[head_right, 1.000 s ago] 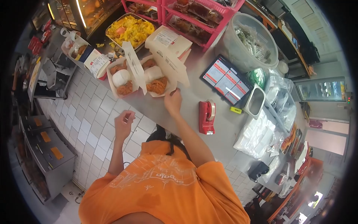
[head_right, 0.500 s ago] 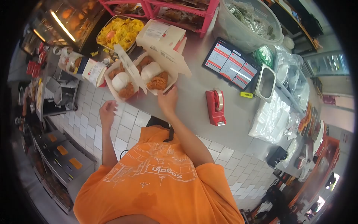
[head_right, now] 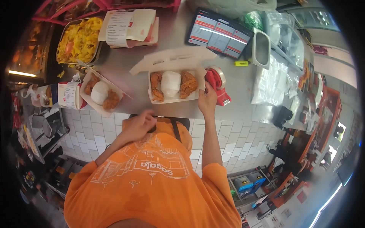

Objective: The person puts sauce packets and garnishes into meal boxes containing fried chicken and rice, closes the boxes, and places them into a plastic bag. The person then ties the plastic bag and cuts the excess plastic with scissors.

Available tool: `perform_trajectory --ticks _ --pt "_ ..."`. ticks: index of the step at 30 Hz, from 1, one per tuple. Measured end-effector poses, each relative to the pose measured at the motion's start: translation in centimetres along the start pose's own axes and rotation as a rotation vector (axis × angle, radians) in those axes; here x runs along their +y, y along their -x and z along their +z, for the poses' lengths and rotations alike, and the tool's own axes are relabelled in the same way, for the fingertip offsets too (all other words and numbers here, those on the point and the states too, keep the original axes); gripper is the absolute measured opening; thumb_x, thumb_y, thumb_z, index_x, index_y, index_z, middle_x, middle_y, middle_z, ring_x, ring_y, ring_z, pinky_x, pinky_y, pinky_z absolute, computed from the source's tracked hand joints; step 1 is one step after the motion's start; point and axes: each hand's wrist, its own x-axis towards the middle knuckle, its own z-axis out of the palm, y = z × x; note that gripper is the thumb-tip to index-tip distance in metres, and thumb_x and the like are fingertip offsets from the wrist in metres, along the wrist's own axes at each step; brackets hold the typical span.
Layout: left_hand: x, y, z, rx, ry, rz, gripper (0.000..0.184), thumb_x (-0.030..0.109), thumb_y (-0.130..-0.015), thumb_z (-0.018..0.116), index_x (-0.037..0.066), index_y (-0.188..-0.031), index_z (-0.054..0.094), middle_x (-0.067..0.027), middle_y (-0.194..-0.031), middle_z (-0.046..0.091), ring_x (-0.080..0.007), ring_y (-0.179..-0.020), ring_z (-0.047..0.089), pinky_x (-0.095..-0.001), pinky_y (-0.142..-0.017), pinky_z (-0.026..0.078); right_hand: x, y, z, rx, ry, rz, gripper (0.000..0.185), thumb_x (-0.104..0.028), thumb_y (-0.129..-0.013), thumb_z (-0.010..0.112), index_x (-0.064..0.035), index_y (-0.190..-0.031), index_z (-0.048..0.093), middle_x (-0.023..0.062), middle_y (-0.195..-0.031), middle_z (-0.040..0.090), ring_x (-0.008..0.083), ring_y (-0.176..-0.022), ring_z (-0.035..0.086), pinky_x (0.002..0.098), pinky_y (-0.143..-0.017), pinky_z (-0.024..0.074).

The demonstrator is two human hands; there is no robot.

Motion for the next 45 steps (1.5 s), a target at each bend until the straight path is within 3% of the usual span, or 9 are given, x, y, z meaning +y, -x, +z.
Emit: perform_trajectory --ticks 8,13,18,20,22,28,32,39,45 --pt "1.3 -8.9 2.7 0.627 -0.098 0.332 0.049 0.03 -0.104 0.047 0.0 -0.142 0.043 -0.0227 -0.114 0.064 -0.0376 -0.105 0.064 -0.0447 -0.088 0.051 -6.5 -2.0 -2.4 0.193 0.124 -0.042 0.048 -0.029 -0.098 0.061 -0.008 -0.14 0.054 0.0184 -0.125 0.067 0.0307 -0.114 0.066 0.0374 -0.096 0.0482" --pt "1.2 -9.6 2.3 0.835 -0.355 0.305 0.042 0.017 -0.1 0.049 0.002 -0.139 0.048 -0.0235 -0.112 0.063 -0.041 -0.104 0.062 -0.0485 -0.087 0.051 -4.6 -5.9 -1.7 0.121 0.544 -0.399 0.025 -0.029 -0.091 0.065 -0.0051 -0.092 0.073 0.0233 -0.088 0.069 0.0419 -0.088 0.065 0.0504 -0.075 0.0502" --pt "1.5 -10.3 2.6 1.001 -0.39 0.17 0.04 0.005 -0.091 0.051 0.002 -0.131 0.055 -0.0228 -0.117 0.063 -0.0422 -0.104 0.062 -0.0497 -0.086 0.052 -7.3 -8.8 -0.5 -0.113 0.846 -0.598 0.027 -0.027 -0.09 0.068 -0.0005 -0.094 0.073 0.0218 -0.081 0.067 0.0412 -0.089 0.065 0.0511 -0.077 0.0507" --pt "0.8 -10.0 1.5 0.953 -0.399 0.17 0.042 0.006 -0.09 0.053 0.002 -0.132 0.054 -0.0224 -0.118 0.063 -0.0426 -0.105 0.063 -0.0511 -0.085 0.052 -7.6 -13.4 -1.2 -0.643 1.129 -0.842 0.029 -0.024 -0.092 0.066 0.0053 -0.093 0.072 0.0205 -0.083 0.069 0.0377 -0.082 0.069 0.0457 -0.07 0.0553" --pt "0.8 -9.9 0.8 0.911 -0.407 0.169 0.044 0.007 -0.089 0.054 0.003 -0.132 0.053 -0.022 -0.119 0.063 -0.043 -0.105 0.063 -0.0525 -0.084 0.052 -10.3 -13.7 -2.2 -0.769 0.937 -0.422 0.03 -0.021 -0.096 0.063 0.0074 -0.099 0.069 0.0186 -0.084 0.071 0.029 -0.074 0.073 0.0369 -0.06 0.0582" --pt "2.7 -9.9 1.2 1.035 -0.374 0.028 0.04 0.011 -0.085 0.056 0.002 -0.123 0.056 -0.0246 -0.11 0.067 -0.0425 -0.1 0.065 -0.0548 -0.082 0.052 -12.6 -11.9 -2.7 -0.812 0.5 -0.103 0.025 -0.014 -0.1 0.052 0.0085 -0.1 0.062 0.0154 -0.09 0.072 0.0256 -0.072 0.073 0.0372 -0.061 0.0604" --pt "2.6 -10.5 0.1 0.905 -0.479 -0.027 0.048 0.011 -0.081 0.06 0.003 -0.128 0.051 -0.0219 -0.11 0.067 -0.0415 -0.1 0.066 -0.0546 -0.082 0.052 -11.5 -12.7 -2.8 -0.497 1.1 -0.934 0.016 -0.015 -0.093 0.059 -0.0009 -0.097 0.066 0.0162 -0.093 0.071 0.0356 -0.082 0.069 0.0448 -0.077 0.0551" --pt "2.6 -10.4 -0.2 0.805 -0.475 -0.041 0.057 0.004 -0.076 0.066 0.006 -0.129 0.045 -0.0191 -0.113 0.063 -0.038 -0.109 0.063 -0.0541 -0.083 0.053 -6.7 -11.1 -1.8 -0.16 0.769 -0.847 0.019 -0.015 -0.092 0.058 -0.0038 -0.104 0.068 0.0185 -0.097 0.07 0.0381 -0.09 0.068 0.047 -0.079 0.0536" --pt "0.7 -11.6 -0.7 0.783 -0.457 0.113 0.054 0.002 -0.08 0.059 0.004 -0.131 0.042 -0.0222 -0.12 0.06 -0.0425 -0.11 0.061 -0.0551 -0.083 0.052 -6.2 -13.9 -3.8 -0.71 0.358 -0.443 0.024 -0.017 -0.098 0.056 0.0032 -0.11 0.063 0.0198 -0.103 0.067 0.0335 -0.088 0.069 0.0408 -0.076 0.0587"
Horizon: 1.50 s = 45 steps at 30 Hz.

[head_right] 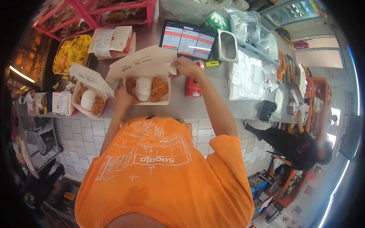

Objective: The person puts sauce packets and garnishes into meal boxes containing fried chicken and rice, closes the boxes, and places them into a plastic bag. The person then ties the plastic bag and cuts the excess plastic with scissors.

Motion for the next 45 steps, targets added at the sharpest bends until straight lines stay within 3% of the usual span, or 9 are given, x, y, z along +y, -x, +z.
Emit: perform_trajectory --ticks 3,5,6,11,15,23,33,42,45 --pt "-0.2 0.3 0.4 -0.001 0.01 -0.064 0.054 0.005 -0.084 0.057 0.005 -0.135 0.041 -0.0221 -0.121 0.059 -0.0439 -0.111 0.06 -0.0556 -0.084 0.051 -2.2 2.6 2.7 0.151 -0.573 0.3 0.021 -0.015 -0.102 0.052 0.0036 -0.103 0.063 0.0179 -0.096 0.068 0.0262 -0.083 0.071 0.0388 -0.071 0.0616" --pt "-1.5 0.3 1.7 0.036 0.053 -0.057 0.055 0.007 -0.085 0.055 0.007 -0.137 0.04 -0.0218 -0.123 0.059 -0.0437 -0.112 0.059 -0.055 -0.086 0.051 -0.9 3.7 5.3 0.356 0.376 -0.016 0.023 -0.019 -0.101 0.056 0.001 -0.1 0.065 0.0139 -0.086 0.071 0.0236 -0.082 0.072 0.0368 -0.073 0.0578" --pt "-1.9 0.4 2.1 0.07 0.092 -0.059 0.055 0.009 -0.086 0.054 0.009 -0.14 0.039 -0.0216 -0.125 0.059 -0.0435 -0.113 0.059 -0.0544 -0.087 0.05 -2.2 4.5 6.7 0.354 0.382 -0.02 0.023 -0.019 -0.101 0.056 0.001 -0.1 0.065 0.0139 -0.086 0.071 0.0236 -0.082 0.072 0.0368 -0.073 0.0578" --pt "-1.5 1.0 1.4 0.157 0.28 0.01 0.046 0.02 -0.098 0.048 0.013 -0.143 0.047 -0.0202 -0.129 0.059 -0.0413 -0.114 0.059 -0.0494 -0.094 0.048 -3.2 5.7 8.9 0.527 -0.285 0.396 0.026 -0.02 -0.093 0.065 0.0002 -0.109 0.07 0.0149 -0.087 0.074 0.0208 -0.083 0.073 0.0354 -0.074 0.056" --pt "-2.2 1.3 1.8 0.171 0.563 0.011 0.046 0.039 -0.108 0.036 0.015 -0.141 0.056 -0.0163 -0.127 0.061 -0.036 -0.115 0.06 -0.0412 -0.1 0.045 -3.0 5.1 6.7 0.402 -0.627 0.421 0.034 -0.017 -0.09 0.067 0.0011 -0.12 0.067 0.0141 -0.095 0.074 0.021 -0.084 0.073 0.0335 -0.076 0.0578" --pt "-1.1 2.0 1.4 0.257 0.485 0.049 0.041 0.035 -0.107 0.041 0.016 -0.138 0.059 -0.0144 -0.118 0.064 -0.0332 -0.108 0.064 -0.0387 -0.092 0.048 -4.4 3.3 3.9 0.166 -0.67 0.538 0.046 -0.006 -0.089 0.061 0.003 -0.134 0.056 0.0148 -0.112 0.068 0.0227 -0.094 0.071 0.0331 -0.084 0.0598" --pt "-0.8 2.1 1.6 0.303 0.456 0.023 0.04 0.034 -0.107 0.043 0.014 -0.135 0.062 -0.0126 -0.11 0.067 -0.0312 -0.1 0.067 -0.0376 -0.087 0.049 -4.0 3.3 1.2 0.055 -0.8 0.487 0.05 -0.002 -0.083 0.067 0.006 -0.131 0.056 0.0136 -0.117 0.065 0.024 -0.098 0.07 0.0346 -0.085 0.0611" --pt "-0.9 2.1 1.4 0.295 0.513 0.0 0.036 0.031 -0.107 0.044 0.012 -0.13 0.064 -0.0132 -0.112 0.068 -0.0316 -0.101 0.068 -0.0378 -0.086 0.05 -3.9 5.3 3.7 0.133 -0.38 0.355 0.044 -0.015 -0.092 0.07 -0.0004 -0.132 0.058 0.014 -0.112 0.069 0.0212 -0.098 0.069 0.0327 -0.082 0.0574" --pt "-1.0 2.1 1.4 0.368 0.485 0.063 0.034 0.03 -0.106 0.045 0.009 -0.125 0.065 -0.015 -0.109 0.069 -0.0342 -0.1 0.068 -0.0389 -0.084 0.051 -1.6 3.0 3.4 0.597 -0.655 0.157 0.035 -0.011 -0.098 0.058 -0.0023 -0.132 0.058 0.0122 -0.112 0.066 0.0194 -0.105 0.064 0.0345 -0.087 0.0567"
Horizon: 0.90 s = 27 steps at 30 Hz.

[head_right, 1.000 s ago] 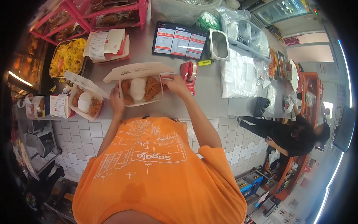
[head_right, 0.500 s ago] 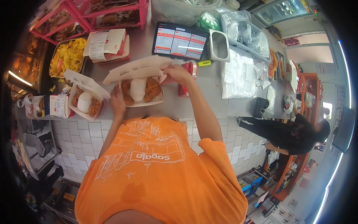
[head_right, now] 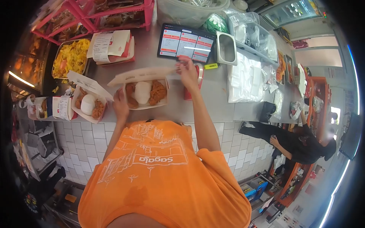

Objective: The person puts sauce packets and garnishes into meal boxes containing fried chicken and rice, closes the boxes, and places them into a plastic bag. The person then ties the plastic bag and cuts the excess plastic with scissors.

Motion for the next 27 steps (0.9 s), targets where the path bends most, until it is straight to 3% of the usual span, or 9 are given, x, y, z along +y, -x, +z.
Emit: perform_trajectory --ticks 2,3,6,11,15,18,21,25,27 --pt "0.1 -0.1 -0.1 -0.004 0.009 -0.001 0.033 0.029 -0.106 0.045 0.009 -0.123 0.065 -0.0158 -0.108 0.069 -0.0355 -0.099 0.068 -0.0396 -0.083 0.051 0.6 -1.3 0.6 0.208 -0.217 -0.143 0.032 -0.01 -0.102 0.045 -0.0036 -0.131 0.058 0.0091 -0.105 0.064 0.017 -0.097 0.06 0.0329 -0.087 0.0528" --pt "0.1 -0.1 0.0 -0.009 0.022 -0.008 0.032 0.028 -0.106 0.045 0.008 -0.122 0.065 -0.0167 -0.107 0.069 -0.0367 -0.098 0.068 -0.0402 -0.083 0.052 0.3 -1.3 0.8 0.192 0.208 -0.236 0.039 -0.008 -0.102 0.037 -0.0076 -0.136 0.057 0.0091 -0.101 0.062 0.0181 -0.09 0.057 0.0316 -0.087 0.0486" --pt "-0.1 -0.2 -0.1 -0.025 0.018 0.004 0.033 0.029 -0.106 0.045 0.008 -0.123 0.064 -0.0172 -0.107 0.069 -0.0378 -0.097 0.068 -0.0414 -0.081 0.052 0.9 -3.9 0.0 0.048 0.512 -0.412 0.046 -0.004 -0.101 0.035 -0.0132 -0.142 0.055 0.0102 -0.098 0.06 0.0206 -0.088 0.056 0.0319 -0.085 0.0468" --pt "-0.1 -0.2 -0.2 -0.006 -0.002 0.016 0.033 0.028 -0.106 0.044 0.007 -0.122 0.064 -0.0175 -0.107 0.069 -0.0382 -0.096 0.068 -0.0419 -0.081 0.052 -0.3 -3.7 -0.3 0.048 0.877 -0.364 0.052 -0.006 -0.099 0.052 -0.0294 -0.145 0.05 0.0181 -0.094 0.056 0.0362 -0.091 0.064 0.0442 -0.08 0.0522" --pt "0.0 -0.1 -0.2 -0.005 -0.002 0.019 0.033 0.028 -0.106 0.045 0.007 -0.123 0.064 -0.0176 -0.107 0.069 -0.0382 -0.096 0.068 -0.0418 -0.08 0.052 -1.0 -3.4 0.6 0.052 0.988 -0.295 0.053 -0.004 -0.096 0.054 -0.0264 -0.143 0.052 0.02 -0.102 0.057 0.0399 -0.093 0.064 0.047 -0.08 0.0531" --pt "0.3 -0.2 -0.3 -0.015 0.001 0.014 0.033 0.029 -0.106 0.045 0.007 -0.123 0.064 -0.0175 -0.108 0.069 -0.0379 -0.096 0.068 -0.0419 -0.08 0.052 -0.4 -3.4 0.3 0.085 1.046 -0.288 0.05 -0.005 -0.096 0.055 -0.0255 -0.142 0.053 0.0196 -0.102 0.057 0.0388 -0.088 0.064 0.0452 -0.078 0.0534" --pt "0.0 -0.1 -0.2 -0.004 0.005 0.011 0.033 0.028 -0.106 0.045 0.006 -0.123 0.064 -0.0172 -0.109 0.069 -0.0373 -0.097 0.068 -0.0415 -0.081 0.052 -0.3 -2.0 -0.3 0.101 0.439 -0.458 0.04 -0.01 -0.101 0.054 -0.0187 -0.14 0.057 0.0093 -0.097 0.056 0.0175 -0.086 0.061 0.0297 -0.074 0.0547" --pt "-0.1 0.1 -0.4 -0.104 0.066 -0.139 0.043 0.036 -0.107 0.043 0.002 -0.128 0.061 -0.0204 -0.125 0.064 -0.0358 -0.117 0.06 -0.0397 -0.1 0.044 -1.3 6.5 -1.8 0.757 -0.143 -0.282 0.047 -0.01 -0.096 0.061 -0.0035 -0.14 0.047 0.0132 -0.112 0.058 0.0212 -0.096 0.06 0.0379 -0.087 0.0496" --pt "-0.7 0.0 0.0 0.0 0.013 0.008 0.035 0.029 -0.106 0.046 0.004 -0.123 0.064 -0.0182 -0.113 0.069 -0.0361 -0.102 0.068 -0.0399 -0.086 0.051 6.1 9.7 -3.0 0.988 0.292 -0.492 0.064 -0.019 -0.093 0.071 -0.0015 -0.145 0.039 0.015 -0.12 0.057 0.0237 -0.096 0.064 0.0361 -0.088 0.0539"
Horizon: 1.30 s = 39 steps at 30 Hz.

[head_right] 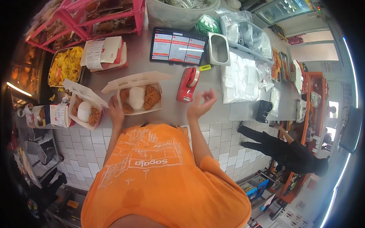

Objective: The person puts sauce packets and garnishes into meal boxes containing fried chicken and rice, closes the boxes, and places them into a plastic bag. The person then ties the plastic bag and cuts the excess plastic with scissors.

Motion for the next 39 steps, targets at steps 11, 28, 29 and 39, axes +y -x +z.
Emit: perform_trajectory --ticks 11,28,29,39 --pt "0.0 -0.5 -0.3 -0.08 0.024 -0.037 0.036 0.029 -0.106 0.047 0.001 -0.122 0.063 -0.0195 -0.115 0.067 -0.0338 -0.105 0.065 -0.0384 -0.092 0.048 0.7 2.7 -1.1 -0.128 0.122 0.254 0.07 -0.018 -0.072 0.087 -0.001 -0.133 0.056 0.0174 -0.12 0.067 0.0265 -0.104 0.068 0.0354 -0.089 0.0546" --pt "-0.3 -0.2 0.1 0.005 0.025 0.02 0.03 0.024 -0.105 0.05 0.001 -0.119 0.064 -0.0166 -0.107 0.07 -0.0287 -0.096 0.07 -0.0355 -0.083 0.052 0.0 -2.4 12.3 -0.358 0.308 -0.488 0.045 -0.011 -0.084 0.069 -0.0206 -0.127 0.063 0.0062 -0.109 0.056 0.0263 -0.105 0.051 0.0439 -0.095 0.0332" --pt "-0.1 -0.2 0.1 0.002 0.027 0.008 0.031 0.024 -0.105 0.05 0.001 -0.12 0.064 -0.0166 -0.107 0.07 -0.0282 -0.096 0.07 -0.0354 -0.084 0.052 -0.2 -2.9 13.4 -0.352 0.303 -0.584 0.046 -0.013 -0.083 0.07 -0.0245 -0.128 0.063 0.0047 -0.106 0.055 0.025 -0.103 0.051 0.0438 -0.095 0.0327" --pt "0.4 0.0 0.0 -0.067 0.064 -0.123 0.043 0.034 -0.107 0.044 -0.001 -0.124 0.062 -0.0174 -0.118 0.066 -0.0299 -0.11 0.061 -0.0365 -0.097 0.044 0.4 -3.3 14.9 -0.413 0.335 -0.669 0.032 -0.019 -0.08 0.073 -0.0289 -0.11 0.072 0.0014 -0.097 0.051 0.0218 -0.1 0.05 0.0408 -0.092 0.0317"
